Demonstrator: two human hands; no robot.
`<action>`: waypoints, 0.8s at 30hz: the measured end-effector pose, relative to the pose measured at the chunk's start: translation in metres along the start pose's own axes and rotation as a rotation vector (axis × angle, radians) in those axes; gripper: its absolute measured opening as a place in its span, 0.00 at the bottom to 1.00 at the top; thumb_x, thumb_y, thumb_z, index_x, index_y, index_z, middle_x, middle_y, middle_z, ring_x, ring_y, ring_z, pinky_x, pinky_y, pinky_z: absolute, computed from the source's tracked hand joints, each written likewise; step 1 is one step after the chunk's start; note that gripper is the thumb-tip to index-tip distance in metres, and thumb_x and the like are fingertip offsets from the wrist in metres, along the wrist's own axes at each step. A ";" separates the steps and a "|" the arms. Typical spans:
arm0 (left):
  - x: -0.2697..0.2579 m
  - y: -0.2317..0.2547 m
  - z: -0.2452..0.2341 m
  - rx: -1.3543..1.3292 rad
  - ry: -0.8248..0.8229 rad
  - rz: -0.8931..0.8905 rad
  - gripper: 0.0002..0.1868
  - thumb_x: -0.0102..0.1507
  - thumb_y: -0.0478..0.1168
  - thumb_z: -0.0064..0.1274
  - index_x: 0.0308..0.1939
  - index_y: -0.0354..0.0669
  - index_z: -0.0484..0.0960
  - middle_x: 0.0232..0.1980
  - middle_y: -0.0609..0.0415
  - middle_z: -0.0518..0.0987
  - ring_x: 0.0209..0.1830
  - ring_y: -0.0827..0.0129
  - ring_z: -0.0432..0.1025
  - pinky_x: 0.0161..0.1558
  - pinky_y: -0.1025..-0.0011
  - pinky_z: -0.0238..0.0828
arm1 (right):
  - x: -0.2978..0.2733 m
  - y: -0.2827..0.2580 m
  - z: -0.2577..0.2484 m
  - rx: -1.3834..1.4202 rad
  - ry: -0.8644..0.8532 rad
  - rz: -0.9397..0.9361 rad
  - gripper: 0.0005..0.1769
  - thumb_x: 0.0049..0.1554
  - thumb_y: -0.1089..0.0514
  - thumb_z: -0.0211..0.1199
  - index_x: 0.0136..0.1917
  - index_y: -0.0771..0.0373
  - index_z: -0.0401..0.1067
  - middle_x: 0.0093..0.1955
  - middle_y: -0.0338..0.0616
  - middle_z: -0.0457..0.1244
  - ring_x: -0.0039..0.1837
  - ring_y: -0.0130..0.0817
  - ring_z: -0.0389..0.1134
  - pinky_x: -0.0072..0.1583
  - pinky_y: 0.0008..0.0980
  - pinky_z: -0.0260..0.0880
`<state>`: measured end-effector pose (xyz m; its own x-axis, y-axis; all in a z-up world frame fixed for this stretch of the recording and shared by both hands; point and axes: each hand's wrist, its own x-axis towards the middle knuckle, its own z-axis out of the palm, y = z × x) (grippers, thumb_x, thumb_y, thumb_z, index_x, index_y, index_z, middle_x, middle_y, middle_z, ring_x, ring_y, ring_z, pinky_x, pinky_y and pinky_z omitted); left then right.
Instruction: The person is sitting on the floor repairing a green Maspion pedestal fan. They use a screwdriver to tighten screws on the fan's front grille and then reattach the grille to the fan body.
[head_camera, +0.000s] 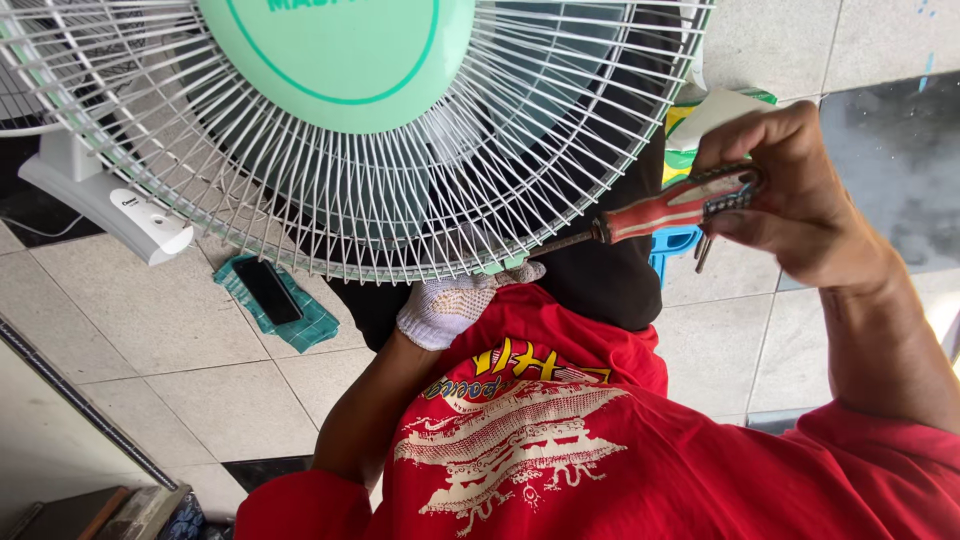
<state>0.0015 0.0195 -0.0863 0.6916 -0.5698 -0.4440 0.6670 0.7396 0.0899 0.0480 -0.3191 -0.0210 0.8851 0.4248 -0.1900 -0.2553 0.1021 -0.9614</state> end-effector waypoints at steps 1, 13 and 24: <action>0.000 -0.001 -0.001 0.032 0.058 -0.004 0.21 0.63 0.47 0.39 0.44 0.32 0.79 0.45 0.35 0.79 0.45 0.41 0.72 0.58 0.36 0.56 | 0.002 -0.001 0.000 -0.029 -0.015 -0.042 0.20 0.62 0.58 0.57 0.58 0.65 0.50 0.51 0.52 0.56 0.45 0.29 0.62 0.44 0.25 0.68; -0.005 -0.002 -0.010 0.089 -0.085 0.041 0.06 0.61 0.31 0.51 0.41 0.32 0.78 0.48 0.39 0.78 0.51 0.45 0.73 0.64 0.36 0.58 | 0.009 -0.018 0.001 0.005 -0.007 0.048 0.23 0.53 0.59 0.58 0.57 0.65 0.52 0.52 0.49 0.56 0.48 0.26 0.62 0.47 0.23 0.68; -0.003 -0.003 -0.010 0.029 -0.145 0.038 0.09 0.65 0.36 0.47 0.41 0.33 0.79 0.45 0.41 0.79 0.50 0.46 0.72 0.64 0.41 0.57 | 0.000 -0.003 0.005 -0.174 0.074 0.158 0.14 0.57 0.60 0.54 0.55 0.65 0.56 0.44 0.46 0.61 0.36 0.22 0.65 0.37 0.17 0.65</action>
<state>-0.0056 0.0226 -0.0941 0.7476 -0.5890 -0.3068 0.6461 0.7520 0.1306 0.0465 -0.3152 -0.0175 0.8674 0.3552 -0.3485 -0.3275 -0.1198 -0.9372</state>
